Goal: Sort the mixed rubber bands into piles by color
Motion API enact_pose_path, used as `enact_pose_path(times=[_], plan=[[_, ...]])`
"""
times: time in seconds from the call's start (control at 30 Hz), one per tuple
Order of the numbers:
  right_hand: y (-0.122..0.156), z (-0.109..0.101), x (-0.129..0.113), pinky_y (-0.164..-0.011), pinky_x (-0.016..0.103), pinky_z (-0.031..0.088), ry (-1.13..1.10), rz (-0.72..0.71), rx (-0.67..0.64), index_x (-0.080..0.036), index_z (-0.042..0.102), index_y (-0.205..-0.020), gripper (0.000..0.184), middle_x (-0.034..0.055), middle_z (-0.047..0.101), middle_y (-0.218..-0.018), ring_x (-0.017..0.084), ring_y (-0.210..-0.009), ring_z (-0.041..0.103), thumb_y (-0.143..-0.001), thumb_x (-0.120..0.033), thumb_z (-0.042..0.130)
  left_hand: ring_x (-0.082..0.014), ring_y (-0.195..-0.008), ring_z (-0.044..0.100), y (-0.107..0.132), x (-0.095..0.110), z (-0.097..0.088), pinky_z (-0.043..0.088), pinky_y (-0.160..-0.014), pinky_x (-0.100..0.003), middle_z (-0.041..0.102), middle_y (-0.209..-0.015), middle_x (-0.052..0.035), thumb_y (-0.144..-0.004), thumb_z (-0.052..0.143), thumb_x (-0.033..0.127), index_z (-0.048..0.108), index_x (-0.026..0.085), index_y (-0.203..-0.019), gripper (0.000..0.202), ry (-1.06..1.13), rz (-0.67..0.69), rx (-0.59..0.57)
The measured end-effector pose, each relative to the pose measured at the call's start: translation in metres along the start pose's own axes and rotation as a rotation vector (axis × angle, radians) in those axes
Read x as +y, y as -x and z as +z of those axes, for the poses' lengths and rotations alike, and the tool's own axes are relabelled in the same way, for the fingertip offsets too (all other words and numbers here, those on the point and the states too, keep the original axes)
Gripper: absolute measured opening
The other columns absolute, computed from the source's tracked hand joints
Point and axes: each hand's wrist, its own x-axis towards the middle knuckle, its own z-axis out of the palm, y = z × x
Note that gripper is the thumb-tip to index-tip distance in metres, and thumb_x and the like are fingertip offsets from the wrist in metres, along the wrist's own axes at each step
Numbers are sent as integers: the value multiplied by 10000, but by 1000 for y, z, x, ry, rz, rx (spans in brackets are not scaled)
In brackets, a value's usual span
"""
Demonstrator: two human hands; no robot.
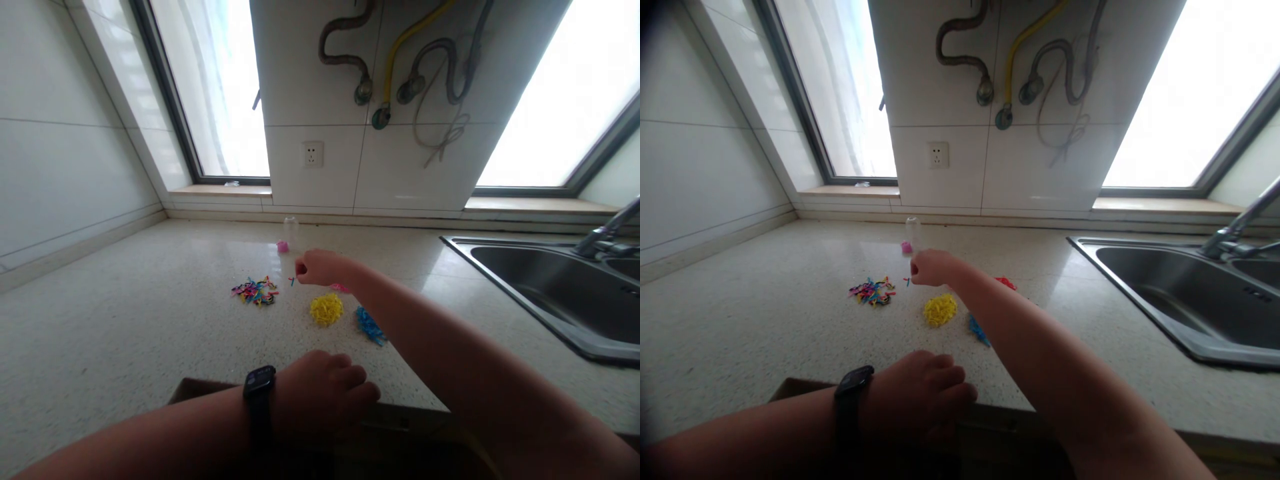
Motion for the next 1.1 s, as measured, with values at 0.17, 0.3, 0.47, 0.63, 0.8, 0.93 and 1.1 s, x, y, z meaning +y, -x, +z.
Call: enact_pose_path(times=[0.17,0.3,0.47,0.63,0.8,0.93,1.1], plan=[[25,-5,18,-610,218,390,-231,-16,60,-140,753,-914,187,34,735,-788,109,-661,598,-814,-200,607,-175,-787,625,1,-4,-5,412,-597,-269,686,-943,-13,-929,566,305,568,217,-1126,215,206,-80,50],[57,-13,24,-588,221,395,-438,24,67,-117,733,-911,171,32,704,-746,106,-633,575,-822,-194,608,-125,-687,569,1,-10,-10,392,-611,-239,655,-826,7,-930,551,272,614,202,-1059,160,520,-289,126],[103,-21,24,-559,225,389,-646,16,101,-126,713,-913,174,19,648,-714,102,-622,525,-832,-270,660,-107,-616,429,-3,-25,-3,335,-569,-238,515,-687,22,-953,522,366,613,151,-868,249,901,-648,344],[139,-8,27,-538,216,371,-804,2,154,-142,693,-916,202,-13,579,-681,86,-604,474,-853,-333,673,-105,-574,419,-8,-36,5,313,-542,-244,483,-635,35,-932,544,493,652,122,-954,387,1193,-745,474],[152,17,28,-521,204,360,-949,-48,185,-145,666,-880,210,-28,541,-671,80,-594,455,-856,-353,679,-95,-528,405,-7,-39,7,294,-539,-237,499,-580,47,-921,567,537,651,113,-1149,489,1324,-733,433],[152,28,26,-501,204,338,-950,-59,218,-146,666,-868,202,-41,511,-642,76,-567,433,-857,-348,679,-85,-508,385,-7,-39,4,298,-535,-235,472,-563,55,-908,588,553,678,114,-1123,497,1331,-741,388],[152,30,23,-510,210,351,-914,-60,261,-145,668,-870,190,-35,518,-647,80,-577,441,-857,-334,680,-78,-510,381,-7,-38,4,310,-513,-224,441,-587,58,-869,643,553,702,130,-1051,464,1349,-758,398]])
